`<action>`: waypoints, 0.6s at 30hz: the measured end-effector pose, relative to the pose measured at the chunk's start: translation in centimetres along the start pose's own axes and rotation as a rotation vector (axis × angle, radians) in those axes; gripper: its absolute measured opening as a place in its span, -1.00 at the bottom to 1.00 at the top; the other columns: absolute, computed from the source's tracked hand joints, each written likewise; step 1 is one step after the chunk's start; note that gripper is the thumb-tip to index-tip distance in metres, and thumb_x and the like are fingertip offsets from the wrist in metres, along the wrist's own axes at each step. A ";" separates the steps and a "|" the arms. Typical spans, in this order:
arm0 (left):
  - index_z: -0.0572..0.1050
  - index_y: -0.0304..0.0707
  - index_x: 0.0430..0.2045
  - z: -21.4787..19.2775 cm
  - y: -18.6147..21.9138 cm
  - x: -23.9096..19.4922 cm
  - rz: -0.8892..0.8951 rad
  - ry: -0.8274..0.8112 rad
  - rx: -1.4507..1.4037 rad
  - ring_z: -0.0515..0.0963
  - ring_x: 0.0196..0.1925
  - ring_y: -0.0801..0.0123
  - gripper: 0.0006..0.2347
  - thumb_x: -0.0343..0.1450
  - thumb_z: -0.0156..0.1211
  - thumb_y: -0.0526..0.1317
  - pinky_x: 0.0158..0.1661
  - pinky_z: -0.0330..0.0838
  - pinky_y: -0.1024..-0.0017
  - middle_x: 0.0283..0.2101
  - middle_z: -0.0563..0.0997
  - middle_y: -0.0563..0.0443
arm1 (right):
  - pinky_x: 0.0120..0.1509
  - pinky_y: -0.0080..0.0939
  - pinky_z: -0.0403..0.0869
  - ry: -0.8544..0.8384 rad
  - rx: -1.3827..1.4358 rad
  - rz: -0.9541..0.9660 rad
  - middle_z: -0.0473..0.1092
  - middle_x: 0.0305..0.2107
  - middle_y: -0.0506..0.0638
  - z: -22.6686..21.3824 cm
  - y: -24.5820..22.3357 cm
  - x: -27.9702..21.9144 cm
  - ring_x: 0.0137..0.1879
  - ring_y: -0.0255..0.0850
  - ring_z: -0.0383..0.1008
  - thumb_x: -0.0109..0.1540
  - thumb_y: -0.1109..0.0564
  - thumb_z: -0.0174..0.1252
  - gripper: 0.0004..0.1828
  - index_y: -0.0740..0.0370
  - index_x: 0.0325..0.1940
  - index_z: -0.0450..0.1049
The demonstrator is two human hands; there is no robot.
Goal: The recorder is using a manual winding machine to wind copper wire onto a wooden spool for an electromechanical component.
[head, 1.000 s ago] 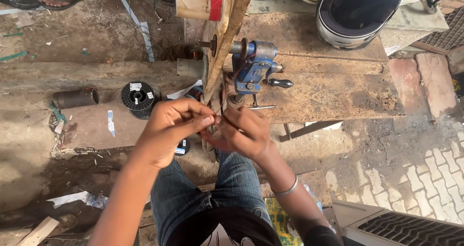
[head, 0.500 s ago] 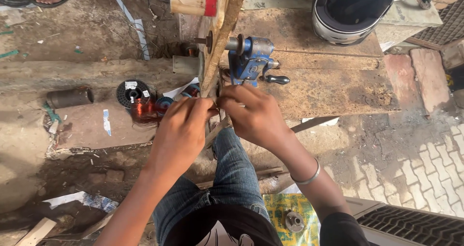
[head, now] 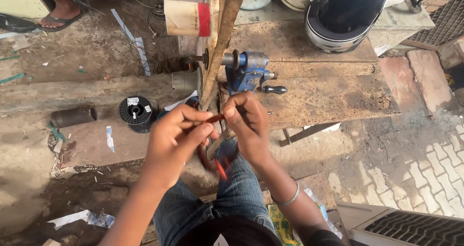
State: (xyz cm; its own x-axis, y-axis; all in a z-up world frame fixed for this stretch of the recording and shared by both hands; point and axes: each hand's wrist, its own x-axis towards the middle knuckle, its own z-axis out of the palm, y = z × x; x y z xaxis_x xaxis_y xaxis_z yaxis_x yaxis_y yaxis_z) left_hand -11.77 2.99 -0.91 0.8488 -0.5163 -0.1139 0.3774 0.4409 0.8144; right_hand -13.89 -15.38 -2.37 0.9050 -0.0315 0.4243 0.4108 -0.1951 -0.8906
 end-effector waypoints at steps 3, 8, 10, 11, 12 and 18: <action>0.54 -0.32 -0.14 0.4 -0.1 -0.6 0.818 0.071 1.020 0.66 -0.21 0.46 -0.86 0.46 0.14 -0.44 -0.22 0.56 0.60 -0.24 0.64 0.03 | -0.44 -0.42 0.16 0.144 0.272 0.279 0.26 -0.50 -0.17 0.1 1.3 -0.6 -0.48 -0.46 0.15 0.38 0.18 0.10 -0.87 0.29 -0.21 0.38; 0.61 -0.29 -0.21 0.9 1.1 -0.3 0.191 0.131 0.740 0.62 -0.39 0.43 -0.83 0.43 0.10 -0.44 -0.41 0.50 0.54 -0.36 0.69 0.04 | -0.45 -0.35 0.27 0.069 -0.363 -0.126 0.30 -0.58 -0.19 0.2 0.1 -0.3 -0.52 -0.44 0.26 0.31 0.26 0.07 -0.77 0.33 0.05 0.37; 0.62 -0.34 -0.19 -0.4 0.9 -0.3 0.154 0.093 0.523 0.59 -0.37 0.43 -0.83 0.44 0.11 -0.47 -0.35 0.51 0.54 -0.36 0.67 -0.01 | -0.36 -0.30 0.35 0.023 -0.532 -0.426 0.35 -0.47 -0.04 0.5 -4.3 1.6 -0.42 -0.29 0.36 0.41 0.28 -0.01 -0.89 0.32 -0.02 0.41; 0.63 -0.39 -0.17 -0.9 0.7 -0.2 0.116 0.046 0.307 0.57 -0.36 0.42 -0.82 0.44 0.12 -0.49 -0.29 0.52 0.53 -0.37 0.66 -0.06 | -0.26 -0.23 0.43 -0.031 -0.698 -0.725 0.40 -0.36 0.11 0.6 -6.5 2.5 -0.31 -0.12 0.45 0.50 0.29 -0.08 -0.82 0.31 -0.08 0.44; 0.63 -0.39 -0.17 -0.5 1.0 -0.2 0.116 0.046 0.306 0.57 -0.36 0.42 -0.82 0.44 0.12 -0.49 -0.29 0.52 0.53 -0.37 0.66 -0.06 | -0.26 -0.23 0.43 -0.032 -0.699 -0.725 0.40 -0.36 0.11 0.4 -5.8 2.4 -0.31 -0.12 0.45 0.50 0.29 -0.08 -0.82 0.31 -0.08 0.44; 0.56 -0.41 -0.23 1.6 0.0 -1.4 0.706 0.127 0.956 0.65 -0.30 0.45 -0.80 0.36 0.07 -0.58 -0.25 0.55 0.56 -0.25 0.67 -0.03 | -0.30 -0.34 0.43 0.076 -0.432 -0.497 0.42 -0.48 -0.08 -0.6 1.9 -0.7 -0.38 -0.32 0.42 0.39 0.18 0.05 -0.86 0.18 -0.27 0.40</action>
State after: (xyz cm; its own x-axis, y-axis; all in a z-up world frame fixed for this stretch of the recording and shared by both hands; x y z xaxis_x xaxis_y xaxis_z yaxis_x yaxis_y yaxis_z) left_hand -13.55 2.48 0.17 0.8087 -0.2793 0.5177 -0.5701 -0.1548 0.8069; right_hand -13.82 -16.37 -4.30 0.6020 0.0978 0.7925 0.6820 -0.5790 -0.4467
